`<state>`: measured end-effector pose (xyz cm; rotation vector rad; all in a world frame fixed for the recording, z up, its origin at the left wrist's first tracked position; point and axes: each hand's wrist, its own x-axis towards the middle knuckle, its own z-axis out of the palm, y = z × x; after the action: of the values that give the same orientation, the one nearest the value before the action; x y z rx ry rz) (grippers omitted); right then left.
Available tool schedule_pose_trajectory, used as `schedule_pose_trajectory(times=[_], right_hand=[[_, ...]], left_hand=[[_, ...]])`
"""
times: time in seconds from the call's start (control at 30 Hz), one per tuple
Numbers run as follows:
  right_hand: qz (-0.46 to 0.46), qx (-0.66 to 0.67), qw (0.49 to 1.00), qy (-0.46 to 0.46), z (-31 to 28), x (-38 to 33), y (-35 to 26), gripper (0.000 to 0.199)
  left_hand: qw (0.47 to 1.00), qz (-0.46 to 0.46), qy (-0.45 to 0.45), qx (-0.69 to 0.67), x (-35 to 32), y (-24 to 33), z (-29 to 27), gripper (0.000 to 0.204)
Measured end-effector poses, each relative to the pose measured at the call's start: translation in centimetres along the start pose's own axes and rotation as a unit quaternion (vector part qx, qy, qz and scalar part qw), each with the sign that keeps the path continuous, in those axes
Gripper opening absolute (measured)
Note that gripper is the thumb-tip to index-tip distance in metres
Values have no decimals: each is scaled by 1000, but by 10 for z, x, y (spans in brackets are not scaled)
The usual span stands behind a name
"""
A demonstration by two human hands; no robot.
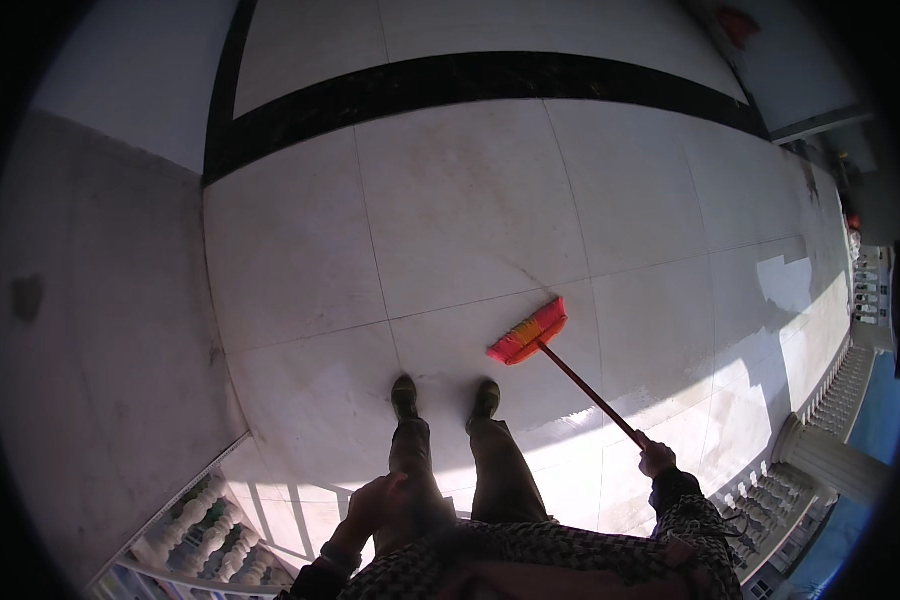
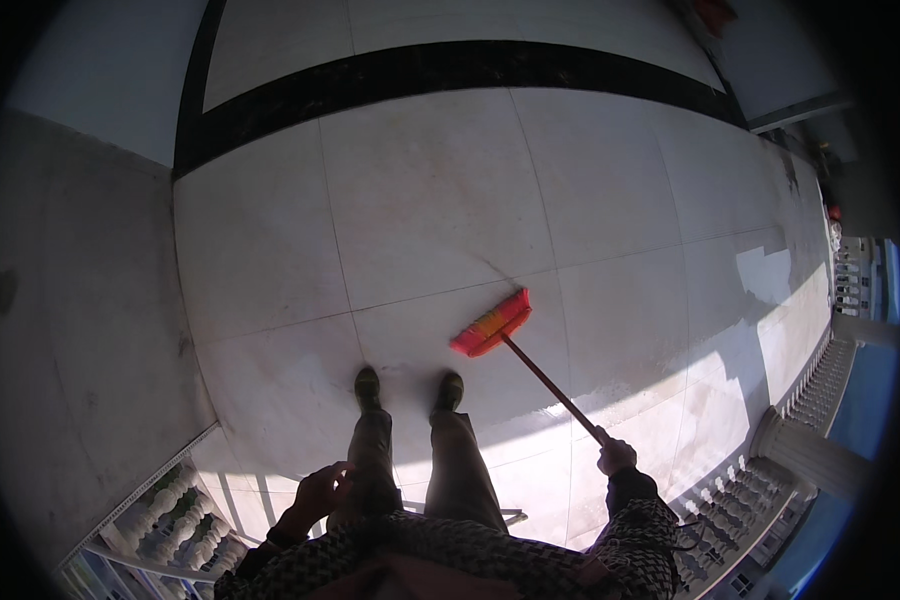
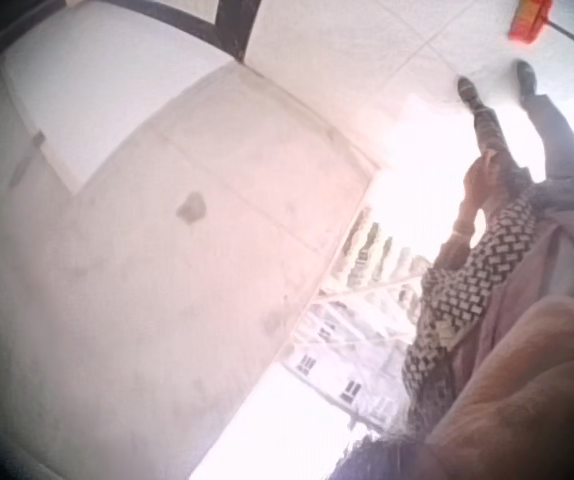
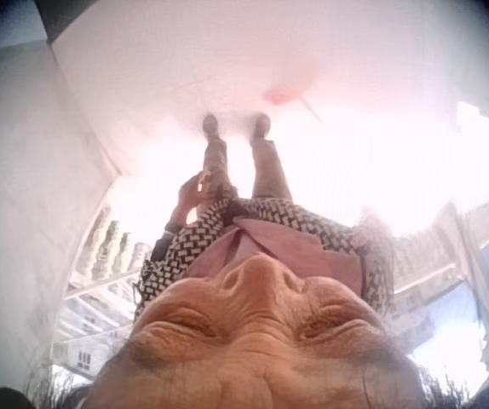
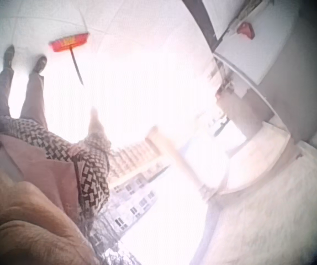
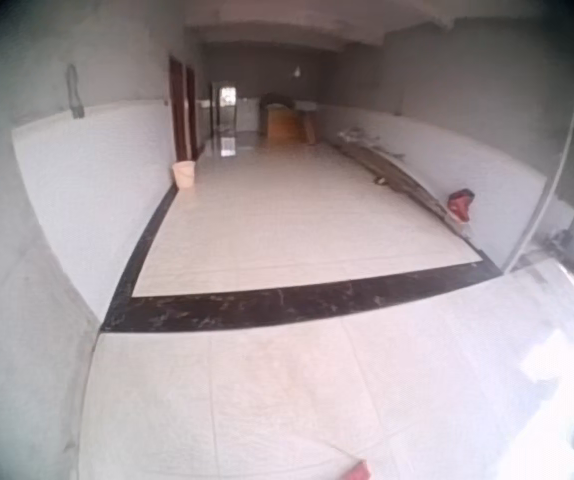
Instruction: The person sweeps a tiled floor using a red broom, moving debris toward a central area. The person works around stacked wooden planks and a bucket, then sweeps along a black border and near a staircase railing.
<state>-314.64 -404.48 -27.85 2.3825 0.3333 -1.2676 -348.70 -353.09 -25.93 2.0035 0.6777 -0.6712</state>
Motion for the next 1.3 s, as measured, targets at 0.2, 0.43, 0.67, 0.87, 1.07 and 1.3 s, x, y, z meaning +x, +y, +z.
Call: schedule_pose_trajectory(times=[0.2, 0.43, 0.67, 0.87, 1.07, 1.3], right_hand=[[208, -168, 957, -113, 54, -41, 157, 25], [19, 51, 995, 81, 13, -125, 112, 32], [-270, 108, 937, 195, -159, 67, -209, 52], [-337, 104, 881, 314, -304, 212, -424, 34], [-112, 10, 993, 32, -261, 127, -214, 60], [76, -108, 989, -73, -249, 45, -83, 31]], left_hand=[[982, -115, 33, -145, -29, -44, 27, 23], [973, -158, 13, -170, -93, -101, 78, 18], [985, -115, -8, -130, -26, -88, 30, 18], [976, -163, 76, -124, 44, -76, -89, 18], [969, -210, 0, -132, 81, -82, -154, 18], [959, -108, 23, -263, 82, -80, -167, 15]])
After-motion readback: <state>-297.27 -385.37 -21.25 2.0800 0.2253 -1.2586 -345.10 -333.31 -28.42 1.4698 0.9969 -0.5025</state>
